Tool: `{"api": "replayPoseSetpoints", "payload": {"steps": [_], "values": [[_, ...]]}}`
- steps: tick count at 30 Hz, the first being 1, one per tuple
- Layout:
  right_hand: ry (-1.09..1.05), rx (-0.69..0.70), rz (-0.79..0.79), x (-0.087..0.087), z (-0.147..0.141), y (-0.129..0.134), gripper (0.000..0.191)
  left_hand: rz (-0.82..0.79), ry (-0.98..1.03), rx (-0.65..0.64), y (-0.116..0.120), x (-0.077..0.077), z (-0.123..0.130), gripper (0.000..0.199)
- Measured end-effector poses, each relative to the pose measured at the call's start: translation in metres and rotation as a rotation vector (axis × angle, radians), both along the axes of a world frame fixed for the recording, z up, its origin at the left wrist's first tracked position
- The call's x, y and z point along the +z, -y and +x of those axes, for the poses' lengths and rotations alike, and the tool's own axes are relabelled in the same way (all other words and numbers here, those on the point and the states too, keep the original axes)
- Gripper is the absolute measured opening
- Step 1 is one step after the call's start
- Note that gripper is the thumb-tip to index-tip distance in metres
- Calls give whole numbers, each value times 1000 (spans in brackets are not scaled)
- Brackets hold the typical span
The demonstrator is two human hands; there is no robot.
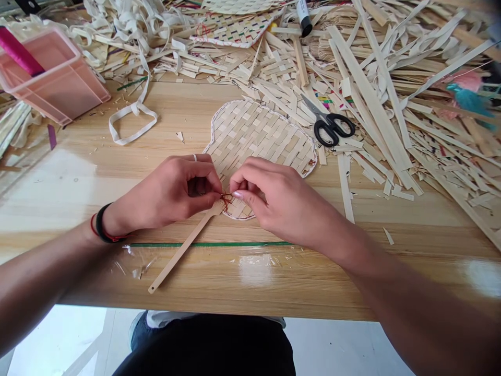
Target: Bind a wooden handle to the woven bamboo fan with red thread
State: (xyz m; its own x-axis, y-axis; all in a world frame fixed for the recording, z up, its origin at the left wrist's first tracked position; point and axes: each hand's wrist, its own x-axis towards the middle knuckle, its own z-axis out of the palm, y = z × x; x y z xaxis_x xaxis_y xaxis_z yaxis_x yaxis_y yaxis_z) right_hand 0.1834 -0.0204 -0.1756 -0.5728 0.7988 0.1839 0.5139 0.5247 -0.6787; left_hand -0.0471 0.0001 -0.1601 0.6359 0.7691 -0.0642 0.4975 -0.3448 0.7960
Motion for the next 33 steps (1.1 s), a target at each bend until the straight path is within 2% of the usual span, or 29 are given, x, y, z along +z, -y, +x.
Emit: {"api": "replayPoseSetpoints", "payload": {"steps": [23, 33], "values": [[-29, -7, 27, 0, 1, 0, 24, -13, 9, -24, 0, 2, 1, 12], [-37, -22, 49, 1, -1, 1, 12, -21, 44, -3, 0, 1, 1, 10]]}}
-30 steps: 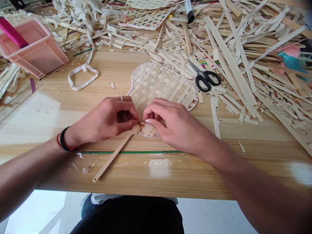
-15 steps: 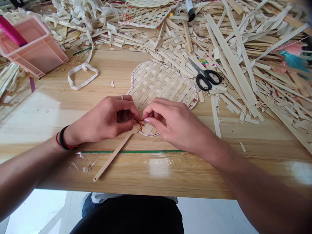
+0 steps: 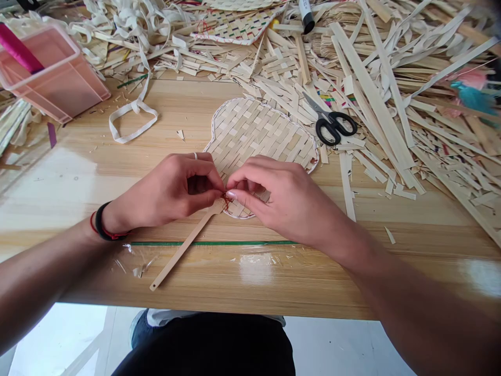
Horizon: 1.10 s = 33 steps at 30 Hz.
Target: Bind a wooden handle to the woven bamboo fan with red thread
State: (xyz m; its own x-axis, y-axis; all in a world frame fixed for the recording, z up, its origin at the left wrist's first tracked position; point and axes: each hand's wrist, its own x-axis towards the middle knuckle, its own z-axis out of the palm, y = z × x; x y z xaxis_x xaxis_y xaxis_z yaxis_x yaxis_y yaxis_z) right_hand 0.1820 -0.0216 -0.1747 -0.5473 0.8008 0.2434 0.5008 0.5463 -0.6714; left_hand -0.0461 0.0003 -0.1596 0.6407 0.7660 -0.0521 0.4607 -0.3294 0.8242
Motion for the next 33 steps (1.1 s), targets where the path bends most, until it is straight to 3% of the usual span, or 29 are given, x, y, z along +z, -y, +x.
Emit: {"api": "replayPoseSetpoints", "payload": {"steps": [10, 17, 24, 33], "values": [[-12, -24, -5, 0, -4, 4, 15, -7, 11, -15, 0, 0, -2, 12], [-15, -40, -31, -2, -4, 4, 13, -96, 16, 53, 0, 1, 0, 12], [-13, -30, -31, 0, -4, 2, 15, -69, 28, -15, -1, 1, -2, 8], [-37, -28, -57, -2, -4, 3, 11, -16, -29, 7, -2, 0, 0, 9]]}}
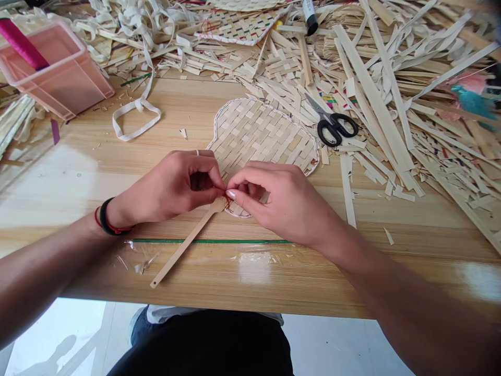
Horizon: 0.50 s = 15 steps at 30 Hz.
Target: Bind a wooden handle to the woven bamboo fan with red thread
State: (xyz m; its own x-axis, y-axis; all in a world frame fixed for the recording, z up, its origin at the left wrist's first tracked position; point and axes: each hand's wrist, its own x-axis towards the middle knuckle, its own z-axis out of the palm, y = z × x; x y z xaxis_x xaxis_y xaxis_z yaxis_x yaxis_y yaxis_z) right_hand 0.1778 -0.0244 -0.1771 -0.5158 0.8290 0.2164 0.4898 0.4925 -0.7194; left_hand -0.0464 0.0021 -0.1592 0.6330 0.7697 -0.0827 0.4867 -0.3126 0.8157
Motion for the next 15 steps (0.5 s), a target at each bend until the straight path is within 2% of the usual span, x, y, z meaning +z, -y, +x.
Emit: {"api": "replayPoseSetpoints", "payload": {"steps": [15], "values": [[-39, 21, -16, 2, -2, 0, 18, 9, 21, -32, 1, 0, 0, 8]]}}
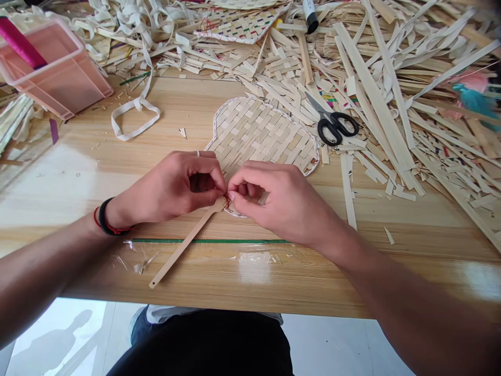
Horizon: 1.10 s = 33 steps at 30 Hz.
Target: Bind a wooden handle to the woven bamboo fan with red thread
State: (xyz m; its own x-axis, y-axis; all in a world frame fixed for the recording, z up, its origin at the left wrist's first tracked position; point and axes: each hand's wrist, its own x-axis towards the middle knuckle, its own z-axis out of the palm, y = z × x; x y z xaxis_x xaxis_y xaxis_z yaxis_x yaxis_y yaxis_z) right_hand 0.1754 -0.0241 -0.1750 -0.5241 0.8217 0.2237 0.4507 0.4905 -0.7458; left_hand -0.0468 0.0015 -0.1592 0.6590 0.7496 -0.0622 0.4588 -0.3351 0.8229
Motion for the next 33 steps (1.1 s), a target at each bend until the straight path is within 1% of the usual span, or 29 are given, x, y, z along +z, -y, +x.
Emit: {"api": "replayPoseSetpoints", "payload": {"steps": [5, 23, 29, 33], "values": [[-1, -9, -22, 2, 0, 1, 18, 9, -12, -9, 0, 2, 1, 8], [-3, 1, -19, 0, 0, 0, 18, 16, 5, -29, 0, 2, -1, 9], [5, 0, -13, 0, 3, -1, 16, 7, -18, -6, 0, 2, 0, 8], [10, 12, 11, -1, 3, -2, 11, -13, -14, -2, 0, 2, 0, 6]]}}
